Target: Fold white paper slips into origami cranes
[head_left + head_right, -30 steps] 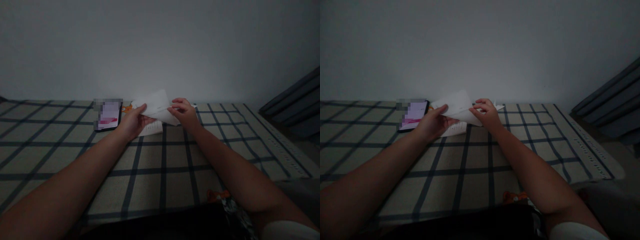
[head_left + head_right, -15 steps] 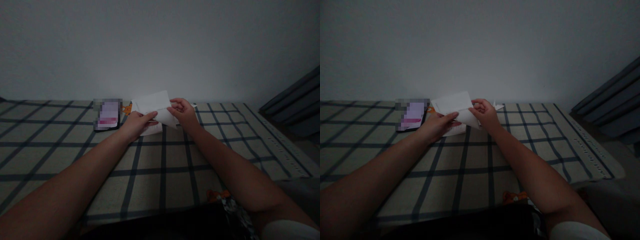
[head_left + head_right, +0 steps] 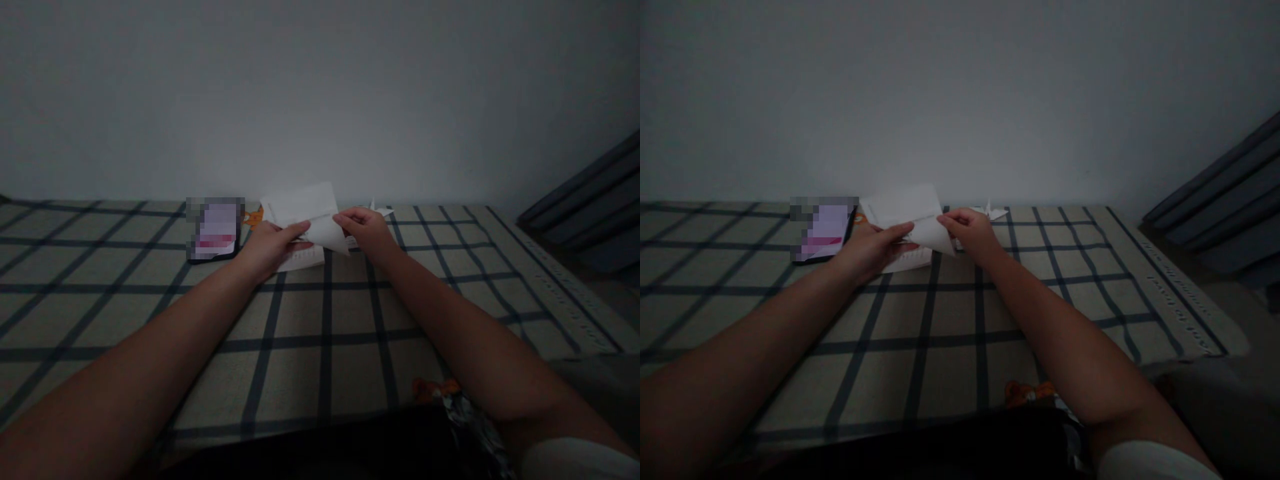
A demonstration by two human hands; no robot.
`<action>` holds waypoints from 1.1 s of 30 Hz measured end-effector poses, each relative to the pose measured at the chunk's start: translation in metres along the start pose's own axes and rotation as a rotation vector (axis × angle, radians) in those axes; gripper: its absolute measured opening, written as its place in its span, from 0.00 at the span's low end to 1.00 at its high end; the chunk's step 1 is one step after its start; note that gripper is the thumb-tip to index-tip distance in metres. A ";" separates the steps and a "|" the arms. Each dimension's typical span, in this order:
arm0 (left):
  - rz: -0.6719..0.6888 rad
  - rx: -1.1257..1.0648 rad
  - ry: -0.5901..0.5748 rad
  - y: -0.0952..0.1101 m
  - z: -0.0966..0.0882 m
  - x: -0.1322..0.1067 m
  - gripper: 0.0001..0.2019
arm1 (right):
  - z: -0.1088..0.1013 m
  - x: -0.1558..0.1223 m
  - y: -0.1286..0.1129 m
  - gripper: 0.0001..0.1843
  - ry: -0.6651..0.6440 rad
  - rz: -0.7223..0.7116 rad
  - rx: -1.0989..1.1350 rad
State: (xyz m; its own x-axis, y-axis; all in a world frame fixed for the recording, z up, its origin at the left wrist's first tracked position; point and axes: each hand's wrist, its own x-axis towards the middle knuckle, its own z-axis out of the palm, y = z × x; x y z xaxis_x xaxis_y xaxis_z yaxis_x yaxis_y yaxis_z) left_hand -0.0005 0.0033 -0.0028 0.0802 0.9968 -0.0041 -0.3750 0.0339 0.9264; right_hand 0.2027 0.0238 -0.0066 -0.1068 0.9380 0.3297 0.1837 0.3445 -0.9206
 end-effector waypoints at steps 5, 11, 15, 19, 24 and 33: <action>-0.001 0.002 -0.018 0.000 -0.002 0.002 0.16 | -0.003 0.001 -0.001 0.16 -0.003 -0.061 -0.065; 0.008 -0.002 -0.029 -0.003 -0.004 0.004 0.19 | -0.005 0.004 0.004 0.16 -0.026 -0.079 -0.104; 0.018 -0.020 0.009 -0.002 -0.002 0.004 0.18 | -0.003 0.005 0.005 0.15 -0.020 -0.064 -0.051; 0.002 -0.022 -0.002 -0.001 -0.002 0.003 0.18 | -0.002 0.005 0.005 0.15 -0.028 -0.049 -0.054; -0.005 -0.004 0.000 0.000 -0.005 0.005 0.10 | -0.003 0.007 0.007 0.15 -0.047 -0.063 -0.037; 0.004 0.025 0.142 0.004 -0.005 0.010 0.08 | -0.005 0.010 0.005 0.13 -0.015 -0.013 -0.039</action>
State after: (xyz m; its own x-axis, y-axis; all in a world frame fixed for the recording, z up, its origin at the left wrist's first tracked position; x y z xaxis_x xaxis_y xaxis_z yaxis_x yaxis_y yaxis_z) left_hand -0.0060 0.0136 -0.0016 -0.0537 0.9972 -0.0523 -0.3514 0.0302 0.9357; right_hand 0.2071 0.0354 -0.0068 -0.1238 0.9327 0.3386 0.2197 0.3585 -0.9073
